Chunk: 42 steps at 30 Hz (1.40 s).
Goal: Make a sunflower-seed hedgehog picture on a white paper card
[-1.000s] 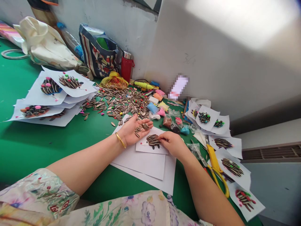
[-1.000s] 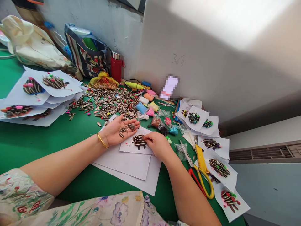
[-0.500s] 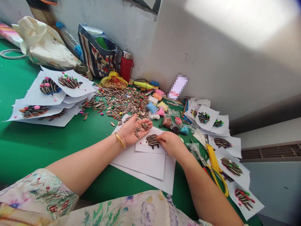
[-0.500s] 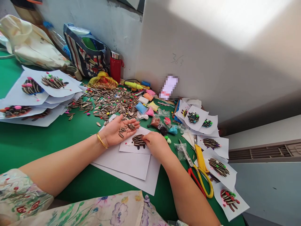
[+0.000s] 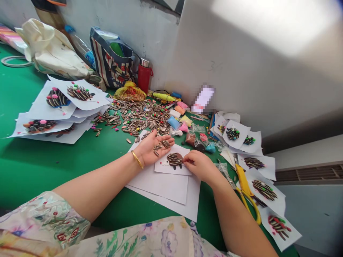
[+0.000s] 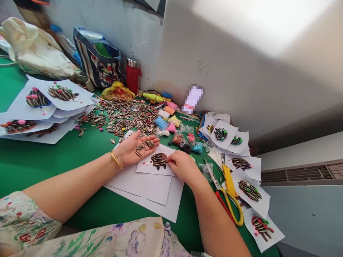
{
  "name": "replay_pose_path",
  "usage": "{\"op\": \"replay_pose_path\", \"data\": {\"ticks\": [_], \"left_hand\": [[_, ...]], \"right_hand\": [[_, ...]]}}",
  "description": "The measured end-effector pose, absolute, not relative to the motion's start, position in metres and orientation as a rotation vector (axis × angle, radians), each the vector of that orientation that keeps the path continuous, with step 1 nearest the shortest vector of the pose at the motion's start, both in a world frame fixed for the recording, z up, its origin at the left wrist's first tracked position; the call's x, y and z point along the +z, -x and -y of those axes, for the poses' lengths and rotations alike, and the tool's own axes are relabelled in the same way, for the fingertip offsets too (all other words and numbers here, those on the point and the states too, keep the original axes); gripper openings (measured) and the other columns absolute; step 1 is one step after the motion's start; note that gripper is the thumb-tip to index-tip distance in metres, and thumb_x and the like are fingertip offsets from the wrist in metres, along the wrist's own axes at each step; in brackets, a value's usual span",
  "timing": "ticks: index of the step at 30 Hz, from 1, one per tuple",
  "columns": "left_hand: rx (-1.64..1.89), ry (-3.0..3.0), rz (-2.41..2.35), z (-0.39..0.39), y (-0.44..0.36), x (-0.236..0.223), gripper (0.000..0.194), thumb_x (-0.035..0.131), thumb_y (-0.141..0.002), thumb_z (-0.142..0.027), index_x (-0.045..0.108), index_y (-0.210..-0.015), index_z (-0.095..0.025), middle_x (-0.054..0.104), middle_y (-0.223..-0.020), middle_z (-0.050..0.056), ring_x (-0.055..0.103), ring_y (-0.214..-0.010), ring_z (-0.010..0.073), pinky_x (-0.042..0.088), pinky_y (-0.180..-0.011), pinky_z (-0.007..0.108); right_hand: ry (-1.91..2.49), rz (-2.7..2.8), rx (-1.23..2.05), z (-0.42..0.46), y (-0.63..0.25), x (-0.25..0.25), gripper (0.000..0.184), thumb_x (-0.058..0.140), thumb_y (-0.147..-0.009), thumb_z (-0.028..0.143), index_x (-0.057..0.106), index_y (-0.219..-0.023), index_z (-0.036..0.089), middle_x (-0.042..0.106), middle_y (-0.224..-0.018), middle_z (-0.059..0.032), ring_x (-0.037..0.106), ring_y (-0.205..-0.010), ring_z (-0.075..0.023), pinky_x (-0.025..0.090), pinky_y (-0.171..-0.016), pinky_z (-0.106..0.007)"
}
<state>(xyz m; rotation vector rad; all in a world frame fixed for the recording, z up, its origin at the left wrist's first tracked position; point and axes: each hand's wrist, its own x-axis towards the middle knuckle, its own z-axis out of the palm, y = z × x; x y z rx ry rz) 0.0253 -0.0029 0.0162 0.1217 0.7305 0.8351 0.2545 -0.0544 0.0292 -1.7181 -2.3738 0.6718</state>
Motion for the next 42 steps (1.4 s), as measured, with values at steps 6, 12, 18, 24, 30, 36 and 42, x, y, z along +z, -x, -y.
{"op": "replay_pose_path", "data": {"ticks": [6, 12, 18, 24, 30, 36, 42], "left_hand": [[0.836, -0.118, -0.716, 0.0019, -0.0252, 0.0154, 0.059, 0.028, -0.102, -0.054, 0.062, -0.117, -0.008, 0.070, -0.111, 0.021, 0.070, -0.103, 0.0270, 0.060, -0.085, 0.038], [0.840, -0.123, -0.713, 0.0024, -0.0250, 0.0157, 0.059, 0.028, -0.102, -0.054, 0.062, -0.117, -0.008, 0.070, -0.111, 0.021, 0.071, -0.102, 0.0269, 0.060, -0.085, 0.037], [0.837, -0.118, -0.703, 0.0021, -0.0249, 0.0137, 0.058, 0.029, -0.101, -0.054, 0.062, -0.119, -0.009, 0.070, -0.110, 0.022, 0.071, -0.101, 0.0267, 0.061, -0.084, 0.038], [0.845, -0.121, -0.711, 0.0027, -0.0257, 0.0158, 0.058, 0.029, -0.102, -0.053, 0.061, -0.118, -0.007, 0.070, -0.110, 0.021, 0.071, -0.101, 0.0269, 0.061, -0.084, 0.038], [0.846, -0.128, -0.720, 0.0035, -0.0258, 0.0169, 0.058, 0.029, -0.102, -0.053, 0.061, -0.118, -0.007, 0.070, -0.111, 0.021, 0.071, -0.102, 0.0269, 0.061, -0.085, 0.038], [0.844, -0.118, -0.708, 0.0025, -0.0256, 0.0147, 0.056, 0.031, -0.102, -0.053, 0.061, -0.117, -0.009, 0.069, -0.113, 0.022, 0.071, -0.102, 0.0272, 0.060, -0.086, 0.038], [0.845, -0.113, -0.706, 0.0020, -0.0259, 0.0143, 0.057, 0.031, -0.101, -0.053, 0.061, -0.118, -0.008, 0.069, -0.114, 0.023, 0.070, -0.103, 0.0275, 0.060, -0.086, 0.039]], "right_hand": [[1.660, 2.372, 0.706, 0.0562, -0.2545, 0.0244, 0.020, 0.060, -0.079, 0.007, 0.070, -0.088, 0.022, 0.065, -0.093, -0.0018, 0.059, -0.086, -0.0157, 0.043, -0.074, -0.026], [1.629, 2.374, 0.725, 0.0567, -0.2555, 0.0231, 0.010, 0.065, -0.079, 0.014, 0.068, -0.086, 0.021, 0.062, -0.090, -0.0010, 0.057, -0.083, -0.0156, 0.041, -0.072, -0.026], [1.633, 2.392, 0.727, 0.0557, -0.2549, 0.0214, 0.006, 0.065, -0.081, 0.015, 0.067, -0.083, 0.021, 0.062, -0.088, -0.0010, 0.056, -0.082, -0.0155, 0.041, -0.072, -0.026], [1.637, 2.389, 0.731, 0.0555, -0.2534, 0.0211, 0.013, 0.059, -0.080, 0.010, 0.066, -0.078, 0.021, 0.062, -0.085, -0.0004, 0.056, -0.081, -0.0146, 0.040, -0.070, -0.025], [1.654, 2.393, 0.689, 0.0556, -0.2518, 0.0211, 0.012, 0.058, -0.079, 0.010, 0.065, -0.075, 0.020, 0.061, -0.081, -0.0003, 0.055, -0.076, -0.0141, 0.039, -0.067, -0.025], [1.726, 2.375, 0.639, 0.0569, -0.2471, 0.0184, 0.010, 0.059, -0.079, 0.013, 0.064, -0.074, 0.020, 0.062, -0.081, -0.0022, 0.054, -0.074, -0.0150, 0.036, -0.063, -0.025], [1.779, 2.406, 0.641, 0.0556, -0.2506, 0.0246, 0.010, 0.059, -0.080, 0.014, 0.065, -0.074, 0.020, 0.064, -0.082, -0.0020, 0.056, -0.075, -0.0151, 0.035, -0.063, -0.025]]}}
